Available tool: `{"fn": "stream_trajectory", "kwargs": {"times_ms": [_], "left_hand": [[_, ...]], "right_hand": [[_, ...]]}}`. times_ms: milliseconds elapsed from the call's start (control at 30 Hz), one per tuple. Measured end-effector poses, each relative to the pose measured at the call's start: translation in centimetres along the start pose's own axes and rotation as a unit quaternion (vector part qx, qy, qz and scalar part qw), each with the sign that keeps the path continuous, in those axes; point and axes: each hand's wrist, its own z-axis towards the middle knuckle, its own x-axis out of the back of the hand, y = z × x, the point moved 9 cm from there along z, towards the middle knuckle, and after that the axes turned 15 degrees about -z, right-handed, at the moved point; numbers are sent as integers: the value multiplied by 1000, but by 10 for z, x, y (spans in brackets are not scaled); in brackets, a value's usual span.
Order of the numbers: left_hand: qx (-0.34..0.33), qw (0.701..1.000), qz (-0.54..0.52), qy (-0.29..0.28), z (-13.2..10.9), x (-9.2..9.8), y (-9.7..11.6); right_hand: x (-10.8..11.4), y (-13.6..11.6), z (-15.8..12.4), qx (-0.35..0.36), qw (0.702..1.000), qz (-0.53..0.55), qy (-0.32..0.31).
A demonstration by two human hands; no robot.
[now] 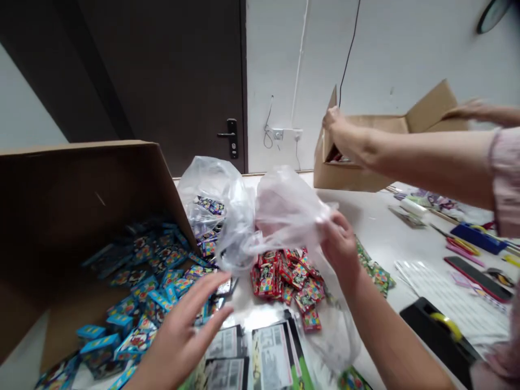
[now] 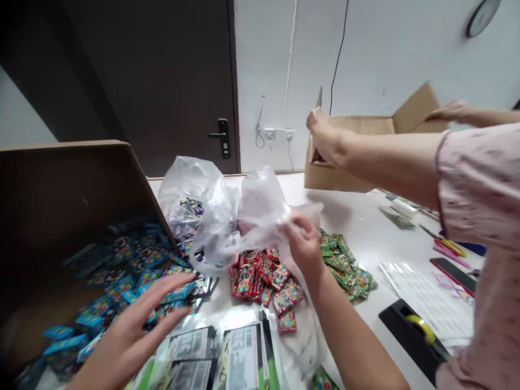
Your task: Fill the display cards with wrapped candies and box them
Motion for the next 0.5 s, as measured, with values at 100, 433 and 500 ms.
{"fn": "stream_trajectory", "kwargs": {"times_ms": [100,433,500], "left_hand": [[-34,997,-47,58,76,-3,32],[15,989,54,-134,174,-144,2],[5,987,65,-150,164,-154,0]], "right_hand": [[-3,-36,-86,113,980,64,-153],[-79,-16,-223,187,819,-273,-468],[-74,-23,-213,177,822,-248,-481]]}}
